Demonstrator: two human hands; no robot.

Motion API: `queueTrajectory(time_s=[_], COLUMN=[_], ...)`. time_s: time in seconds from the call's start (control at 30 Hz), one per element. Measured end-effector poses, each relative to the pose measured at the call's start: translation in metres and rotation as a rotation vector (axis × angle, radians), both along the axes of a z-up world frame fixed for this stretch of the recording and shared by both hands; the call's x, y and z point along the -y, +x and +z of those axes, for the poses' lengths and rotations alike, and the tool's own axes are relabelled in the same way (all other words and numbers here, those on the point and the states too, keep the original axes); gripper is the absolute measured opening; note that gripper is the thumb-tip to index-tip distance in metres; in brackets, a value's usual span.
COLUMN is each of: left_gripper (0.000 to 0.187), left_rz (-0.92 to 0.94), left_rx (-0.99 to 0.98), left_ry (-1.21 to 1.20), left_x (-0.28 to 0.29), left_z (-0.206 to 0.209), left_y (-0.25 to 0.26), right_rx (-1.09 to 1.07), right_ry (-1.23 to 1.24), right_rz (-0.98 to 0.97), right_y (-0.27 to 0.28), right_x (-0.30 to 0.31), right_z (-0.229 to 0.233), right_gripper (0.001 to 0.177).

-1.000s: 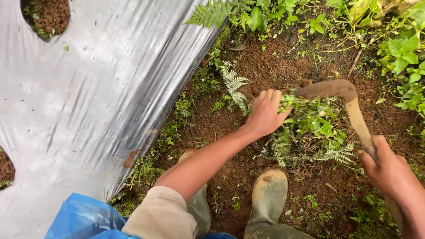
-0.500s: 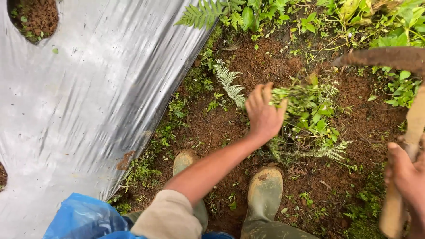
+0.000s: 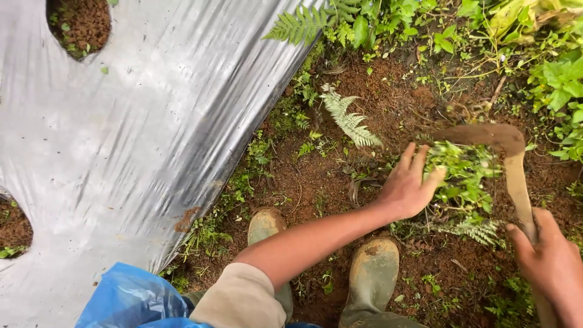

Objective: The person uses a hoe to remove weeds from the soil between rows of plants covered with plastic mulch. They also pull weeds by hand and clear debris from around the base of a large leafy plant.

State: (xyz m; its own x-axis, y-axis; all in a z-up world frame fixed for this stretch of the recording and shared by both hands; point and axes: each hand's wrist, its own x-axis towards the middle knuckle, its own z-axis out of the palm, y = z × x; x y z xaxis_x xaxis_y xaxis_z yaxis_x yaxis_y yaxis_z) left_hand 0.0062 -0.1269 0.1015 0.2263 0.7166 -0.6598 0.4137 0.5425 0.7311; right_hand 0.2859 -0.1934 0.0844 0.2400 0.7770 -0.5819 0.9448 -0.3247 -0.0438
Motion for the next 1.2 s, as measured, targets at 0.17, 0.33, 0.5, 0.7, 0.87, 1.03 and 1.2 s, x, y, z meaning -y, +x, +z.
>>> queueTrajectory(time_s=[0.17, 0.33, 0.5, 0.7, 0.87, 1.03, 1.2], left_gripper=[0.102, 0.071, 0.055, 0.005, 0.012, 0.022, 0.049], left_rz=[-0.389, -0.576, -1.399, -1.341, -0.698, -0.181, 0.274], left_rx=[-0.174, -0.448, -0.993, -0.858, -0.578, -0.164, -0.014], left_ry=[0.120, 0.762, 1.074, 1.179, 0.983, 0.774, 0.504], left_x=[-0.042, -0.099, -0.128, -0.132, -0.120, -0.102, -0.093], left_z=[0.022, 0.009, 0.014, -0.014, -0.012, -0.013, -0.006], left_y=[-0.036, -0.101, -0.193, -0.231, -0.166, -0.087, -0.073], right_rx=[-0.082, -0.139, -0.209, -0.259, -0.246, -0.250, -0.337], right_ry=[-0.081, -0.135, -0.146, -0.119, -0.111, -0.097, -0.051], right_rz=[-0.123, -0.188, -0.223, -0.280, -0.268, -0.264, -0.318], right_y=[-0.048, -0.075, -0.079, -0.084, -0.085, -0.078, -0.063], right_x=[-0.019, -0.028, -0.023, -0.021, -0.019, -0.016, -0.013], right_z=[0.043, 0.062, 0.062, 0.066, 0.065, 0.058, 0.046], right_gripper=[0.030, 0.033, 0.028, 0.027, 0.027, 0.028, 0.021])
